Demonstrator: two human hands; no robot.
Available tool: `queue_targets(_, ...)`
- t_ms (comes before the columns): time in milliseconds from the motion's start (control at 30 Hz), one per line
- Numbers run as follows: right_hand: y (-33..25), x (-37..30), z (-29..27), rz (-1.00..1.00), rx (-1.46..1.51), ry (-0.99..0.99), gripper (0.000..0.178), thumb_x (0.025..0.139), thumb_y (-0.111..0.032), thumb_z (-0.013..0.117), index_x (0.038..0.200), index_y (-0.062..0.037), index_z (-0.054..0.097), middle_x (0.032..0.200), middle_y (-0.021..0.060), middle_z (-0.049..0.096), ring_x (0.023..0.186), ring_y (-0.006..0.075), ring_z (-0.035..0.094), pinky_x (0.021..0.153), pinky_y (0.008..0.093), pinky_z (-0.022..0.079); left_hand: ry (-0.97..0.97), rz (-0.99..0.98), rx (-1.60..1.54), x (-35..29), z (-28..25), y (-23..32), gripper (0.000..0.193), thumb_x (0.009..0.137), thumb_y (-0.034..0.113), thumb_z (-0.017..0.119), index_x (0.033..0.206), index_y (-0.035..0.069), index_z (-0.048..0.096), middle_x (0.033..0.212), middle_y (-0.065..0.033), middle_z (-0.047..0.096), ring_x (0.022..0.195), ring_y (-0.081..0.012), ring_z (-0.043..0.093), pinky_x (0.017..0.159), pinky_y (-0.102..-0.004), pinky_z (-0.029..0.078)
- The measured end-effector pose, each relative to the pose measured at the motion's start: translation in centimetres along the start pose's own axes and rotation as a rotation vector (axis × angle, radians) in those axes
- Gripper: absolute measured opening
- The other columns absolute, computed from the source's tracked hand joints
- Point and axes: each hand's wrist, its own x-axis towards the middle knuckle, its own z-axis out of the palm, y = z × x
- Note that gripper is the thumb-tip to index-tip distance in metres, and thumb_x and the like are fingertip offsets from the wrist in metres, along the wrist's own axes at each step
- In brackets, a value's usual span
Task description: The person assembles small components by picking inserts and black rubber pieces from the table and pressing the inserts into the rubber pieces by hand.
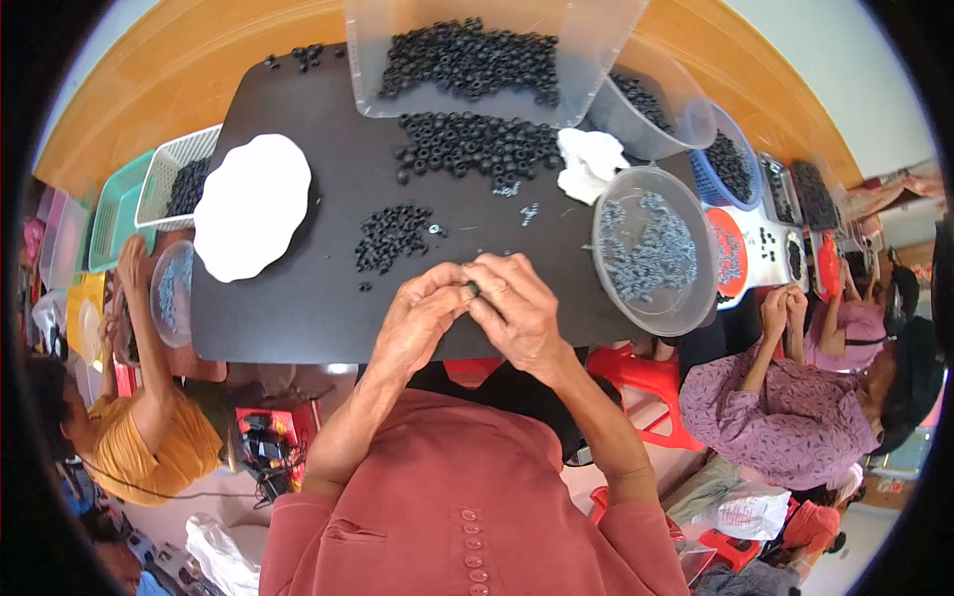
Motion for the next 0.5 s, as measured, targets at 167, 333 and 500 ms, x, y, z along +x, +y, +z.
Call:
queue_targets(167,0.2,0.1,-0.6,-0.034,0.008,0.054,0.035,0.07,0.003,0.074,0.103,0.0018,0.064,0.097,0.0132,0.064,0.082,0.0285,0.06,0.072,0.0358,0.05,0.054,0.065,0.019,-0.4,1.0,0.1,0.019,0.097,0.014,0.05,0.101,-0.002,0.061,0.093,-0.0031,0.059,0.087,-0.011,0.057,0.081,-0.0273,0.048)
queue_targets(333,1.8,6.3,-7.0,0.025,-0.3,0.186,0.031,0.073,-0.002,0.072,0.102,-0.0057,0.064,0.098,0.0133,0.065,0.088,0.0289,0.064,0.079,0.0356,0.052,0.003,0.255,0.397,-1.6,1.3,0.6,0.029,0.1,0.02,0.046,0.099,-0.004,0.061,0.092,-0.013,0.068,0.092,-0.0182,0.065,0.088,-0.0323,0.049)
queue_targets(500,10.0,13.7,-15.3,-0.049,-0.727,0.325,0.023,0.079,-0.006,0.069,0.101,-0.0022,0.065,0.1,0.0123,0.066,0.084,0.0265,0.063,0.078,0.0353,0.05,0.009,0.277,0.575,-1.1,1.8,0.4,0.028,0.1,0.02,0.045,0.098,-0.004,0.06,0.089,-0.0111,0.069,0.091,-0.0164,0.065,0.088,-0.0304,0.048)
